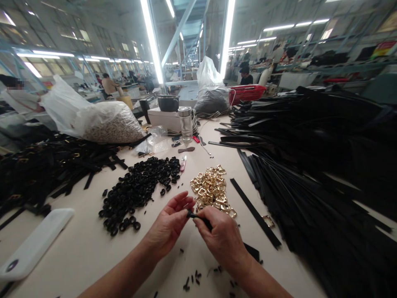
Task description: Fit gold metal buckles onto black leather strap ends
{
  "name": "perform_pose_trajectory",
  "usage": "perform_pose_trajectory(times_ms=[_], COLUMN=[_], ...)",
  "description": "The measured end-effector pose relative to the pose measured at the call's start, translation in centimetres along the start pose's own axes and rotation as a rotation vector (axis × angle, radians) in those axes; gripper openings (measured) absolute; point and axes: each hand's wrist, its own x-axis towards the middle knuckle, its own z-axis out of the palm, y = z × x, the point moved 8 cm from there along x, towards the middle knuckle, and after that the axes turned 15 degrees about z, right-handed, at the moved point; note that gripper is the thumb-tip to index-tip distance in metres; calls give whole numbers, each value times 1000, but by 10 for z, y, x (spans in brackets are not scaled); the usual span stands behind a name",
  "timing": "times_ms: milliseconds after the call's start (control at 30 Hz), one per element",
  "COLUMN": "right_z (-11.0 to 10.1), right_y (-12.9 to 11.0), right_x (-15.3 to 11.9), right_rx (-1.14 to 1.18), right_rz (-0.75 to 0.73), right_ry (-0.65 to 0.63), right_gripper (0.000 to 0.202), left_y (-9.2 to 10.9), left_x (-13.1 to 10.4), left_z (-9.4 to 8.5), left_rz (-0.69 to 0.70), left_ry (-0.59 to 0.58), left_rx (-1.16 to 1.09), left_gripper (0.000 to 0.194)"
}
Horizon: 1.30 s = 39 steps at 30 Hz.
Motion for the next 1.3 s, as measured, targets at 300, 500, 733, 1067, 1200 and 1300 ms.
perform_pose_trajectory(times_ms=[300,500,733,1067,1200,1300], right_z=[-10,-12,-2,5,11,13], right_y=[-15,-19,-16,2,3,0], right_x=[-5,-9,-10,-1,-3,-3], right_rx=[-14,-140,-261,-159,-157,-164], right_rz=[-226,-330,-403,-250,-343,-404], right_ry=[107,178,132,-38,25,-7], right_gripper=[19,26,32,76,61,28], left_y=[-3,-8,-2,-7,-12,-11], left_x=[0,3,1,-1,2,5], left_z=[2,-9,1,9,6,2], left_rz=[-95,-160,-110,-96,-108,-93], left_ry=[-67,-97,-226,-315,-290,-301], left_rx=[88,206,359,369,439,499], left_gripper=[29,22,20,23,22,20])
